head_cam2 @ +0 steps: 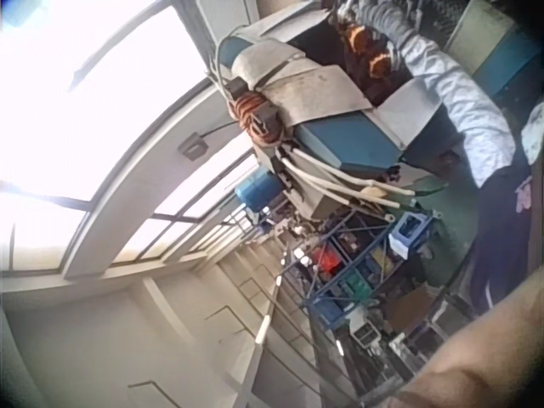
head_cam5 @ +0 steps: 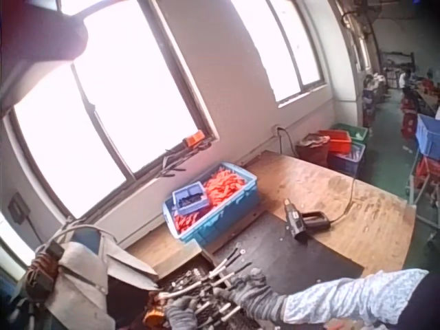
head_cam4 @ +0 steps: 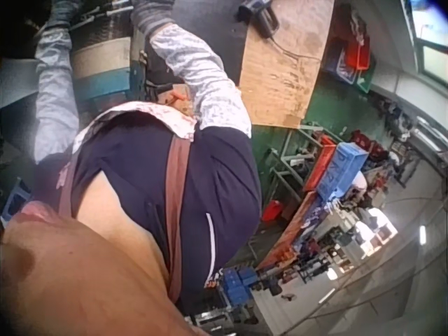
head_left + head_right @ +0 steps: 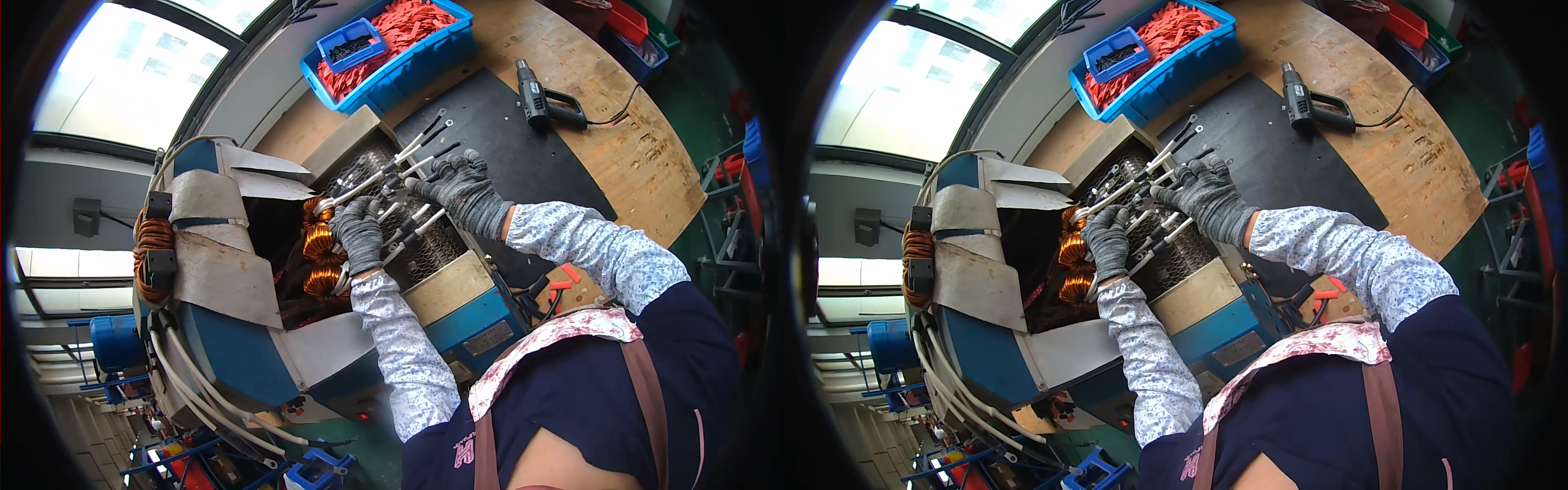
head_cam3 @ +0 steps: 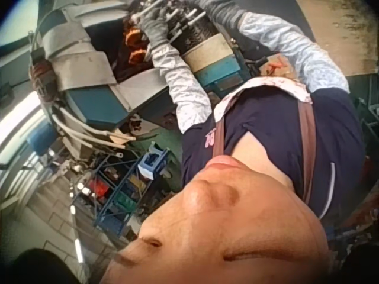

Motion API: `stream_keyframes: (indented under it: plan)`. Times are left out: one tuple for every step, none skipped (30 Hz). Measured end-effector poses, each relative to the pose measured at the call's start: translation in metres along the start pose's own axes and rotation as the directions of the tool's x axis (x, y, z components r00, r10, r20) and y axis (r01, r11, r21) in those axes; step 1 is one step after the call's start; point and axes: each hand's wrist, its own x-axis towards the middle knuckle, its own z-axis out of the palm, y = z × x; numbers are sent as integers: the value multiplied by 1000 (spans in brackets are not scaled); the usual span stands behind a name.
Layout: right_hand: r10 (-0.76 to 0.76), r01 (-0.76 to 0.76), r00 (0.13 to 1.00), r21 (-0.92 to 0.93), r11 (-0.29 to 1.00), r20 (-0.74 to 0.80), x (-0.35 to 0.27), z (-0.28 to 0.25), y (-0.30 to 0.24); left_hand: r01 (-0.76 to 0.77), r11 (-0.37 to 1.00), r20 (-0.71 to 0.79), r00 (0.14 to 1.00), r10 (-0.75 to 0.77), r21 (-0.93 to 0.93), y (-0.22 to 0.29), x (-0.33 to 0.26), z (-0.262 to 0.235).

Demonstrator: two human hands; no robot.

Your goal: The person assembles electrical components by inserting copper coils into a machine fixture and securing them with a heat gun. They repeatedly pick up coils from a metal tray, place them into the machine, and apply heat to the white insulated wires attached to the coils.

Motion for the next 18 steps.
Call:
stream_keyframes:
  plan:
    - [-15, 16, 999, 26, 1000, -48, 7, 13, 8, -20, 1000, 2, 1000, 20, 24, 3, 2, 2]
    - [-55, 56, 993, 9, 998, -108, 6, 17, 11, -31, 998, 2, 1000, 31, 51, 4, 3, 4]
    - [-95, 94, 981, -12, 996, -167, 5, 20, 14, -42, 996, 2, 999, 42, 79, 6, 3, 4]
    - [-156, 141, 959, -78, 987, -238, 0, 24, 18, -28, 998, 5, 1000, 27, 47, 9, 3, 4]
    - [-217, 180, 928, -146, 973, -304, -4, 25, 22, -5, 1000, 22, 1000, 4, 26, 11, 3, 5]
    - [-240, 171, 898, -211, 962, -369, -6, 31, 25, 18, 1000, 39, 999, -18, 4, 14, 3, 6]
    - [-266, 156, 862, -274, 949, -430, -5, 40, 28, 41, 999, 57, 998, -40, -17, 16, 3, 7]
    - [-288, 129, 823, -333, 934, -490, -4, 48, 31, 30, 999, 53, 998, -29, -22, 18, 5, 9]
    - [-317, 8, 769, -487, 873, -556, -1, 56, 34, 23, 999, 48, 999, -22, -23, 18, 6, 11]
    - [-358, -129, 709, -611, 781, -607, 3, 64, 38, 15, 1000, 43, 999, -14, -25, 17, 8, 12]
    - [-379, -159, 686, -636, 755, -622, 6, 70, 40, 11, 1000, 37, 999, -10, -16, 18, 8, 14]
    - [-399, -193, 661, -658, 728, -635, 9, 76, 43, 6, 1000, 30, 1000, -6, -7, 19, 8, 15]
    - [-388, -113, 674, -607, 787, -629, 12, 81, 46, 1, 1000, 24, 1000, -1, 2, 20, 9, 17]
    - [-375, -17, 713, -548, 836, -593, 11, 78, 46, 27, 1000, 35, 999, -26, -9, 14, 9, 20]
    - [-363, 74, 750, -474, 877, -554, 7, 66, 41, 55, 998, 45, 998, -54, -20, 6, 7, 23]
    - [-352, 168, 803, -384, 908, -480, 1, 53, 40, 85, 996, 55, 995, -83, -29, -1, 6, 25]
    - [-343, 243, 850, -280, 929, -400, -5, 37, 39, 78, 997, 68, 995, -76, -23, 2, 7, 25]
    - [-318, 258, 863, -199, 945, -393, -4, 27, 42, 65, 998, 82, 995, -63, -19, 11, 10, 22]
